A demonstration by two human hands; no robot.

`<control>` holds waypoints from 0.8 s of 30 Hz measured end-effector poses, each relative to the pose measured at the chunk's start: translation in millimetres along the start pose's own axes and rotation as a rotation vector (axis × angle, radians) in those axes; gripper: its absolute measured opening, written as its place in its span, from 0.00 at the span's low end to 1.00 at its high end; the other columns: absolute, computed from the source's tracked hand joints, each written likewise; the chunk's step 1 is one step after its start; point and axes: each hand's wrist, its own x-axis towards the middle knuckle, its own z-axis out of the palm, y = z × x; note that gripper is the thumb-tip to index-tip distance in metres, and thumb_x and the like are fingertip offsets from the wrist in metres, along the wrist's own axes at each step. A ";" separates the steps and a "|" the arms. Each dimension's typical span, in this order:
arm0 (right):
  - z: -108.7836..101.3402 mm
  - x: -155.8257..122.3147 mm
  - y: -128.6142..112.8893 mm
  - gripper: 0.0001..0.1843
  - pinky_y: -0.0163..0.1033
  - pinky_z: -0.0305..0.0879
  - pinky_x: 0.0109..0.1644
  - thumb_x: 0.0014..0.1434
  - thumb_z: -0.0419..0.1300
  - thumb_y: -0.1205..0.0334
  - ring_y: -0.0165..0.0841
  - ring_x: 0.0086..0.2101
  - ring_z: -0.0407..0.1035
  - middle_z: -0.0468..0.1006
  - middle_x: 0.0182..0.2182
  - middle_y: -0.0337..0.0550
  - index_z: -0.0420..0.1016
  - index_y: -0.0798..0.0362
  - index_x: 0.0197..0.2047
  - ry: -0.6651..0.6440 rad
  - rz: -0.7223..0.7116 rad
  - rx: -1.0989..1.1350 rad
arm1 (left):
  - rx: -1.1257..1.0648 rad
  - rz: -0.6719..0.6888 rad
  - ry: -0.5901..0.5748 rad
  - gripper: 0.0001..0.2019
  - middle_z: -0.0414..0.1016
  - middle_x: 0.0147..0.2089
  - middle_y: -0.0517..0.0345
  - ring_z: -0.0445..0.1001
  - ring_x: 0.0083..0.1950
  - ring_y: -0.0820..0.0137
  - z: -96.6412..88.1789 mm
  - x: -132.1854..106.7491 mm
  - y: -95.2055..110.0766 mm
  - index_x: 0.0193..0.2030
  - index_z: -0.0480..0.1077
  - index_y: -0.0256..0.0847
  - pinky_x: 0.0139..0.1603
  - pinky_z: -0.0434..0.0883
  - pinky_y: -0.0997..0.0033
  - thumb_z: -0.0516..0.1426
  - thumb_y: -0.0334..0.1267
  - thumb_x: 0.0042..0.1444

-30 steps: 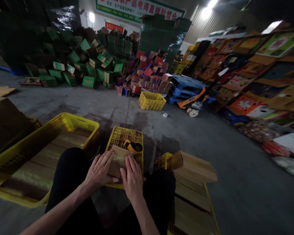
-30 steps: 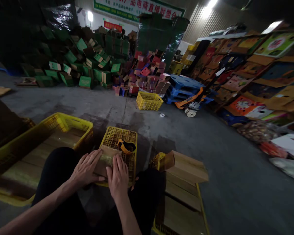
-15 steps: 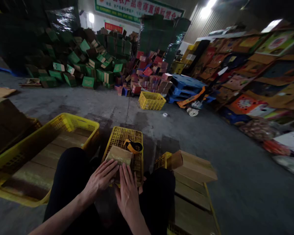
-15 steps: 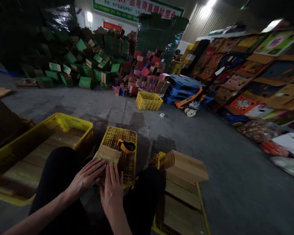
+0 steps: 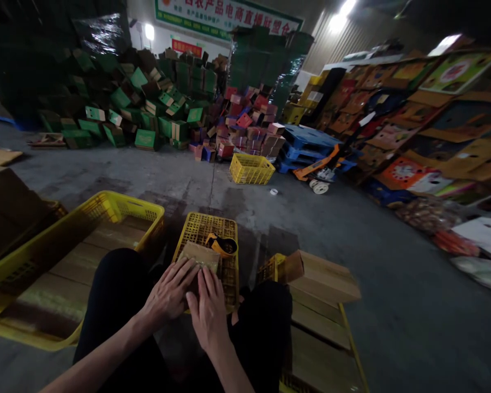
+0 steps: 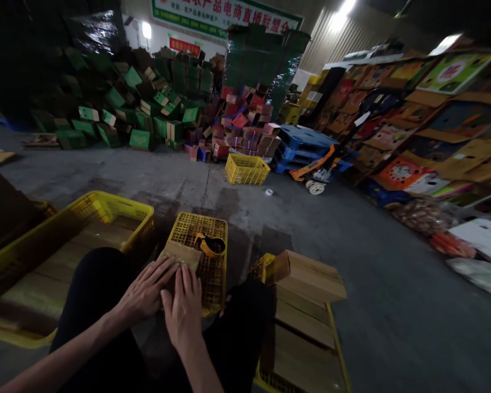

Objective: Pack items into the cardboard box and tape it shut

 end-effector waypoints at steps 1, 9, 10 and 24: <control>1.1 0.8 2.0 0.32 0.60 0.63 0.68 0.72 0.52 0.53 0.48 0.68 0.56 0.60 0.71 0.49 0.55 0.53 0.74 -0.015 -0.005 -0.006 | 0.017 -0.005 -0.009 0.35 0.58 0.75 0.48 0.55 0.75 0.55 -1.3 0.1 -1.7 0.76 0.53 0.39 0.73 0.55 0.52 0.55 0.39 0.62; -5.5 -26.2 29.9 0.29 0.54 0.63 0.69 0.74 0.49 0.58 0.43 0.71 0.50 0.60 0.71 0.42 0.53 0.48 0.75 -0.017 0.013 0.044 | 0.030 -0.069 0.009 0.44 0.58 0.74 0.44 0.58 0.74 0.52 -7.7 -11.3 -13.2 0.77 0.49 0.38 0.74 0.52 0.49 0.55 0.61 0.62; -6.3 -24.5 30.1 0.29 0.54 0.63 0.69 0.74 0.49 0.58 0.43 0.71 0.49 0.61 0.71 0.42 0.54 0.48 0.75 -0.002 0.021 0.049 | 0.019 -0.062 0.004 0.44 0.57 0.75 0.44 0.57 0.74 0.53 -7.1 -9.2 -12.4 0.77 0.48 0.37 0.74 0.51 0.49 0.55 0.61 0.62; 5.3 26.2 7.7 0.36 0.62 0.57 0.70 0.73 0.49 0.46 0.47 0.68 0.56 0.62 0.70 0.51 0.48 0.53 0.77 -0.023 0.005 0.000 | -0.015 -0.105 -0.113 0.46 0.58 0.75 0.47 0.57 0.74 0.54 3.3 7.2 -15.1 0.77 0.50 0.41 0.76 0.40 0.50 0.60 0.51 0.54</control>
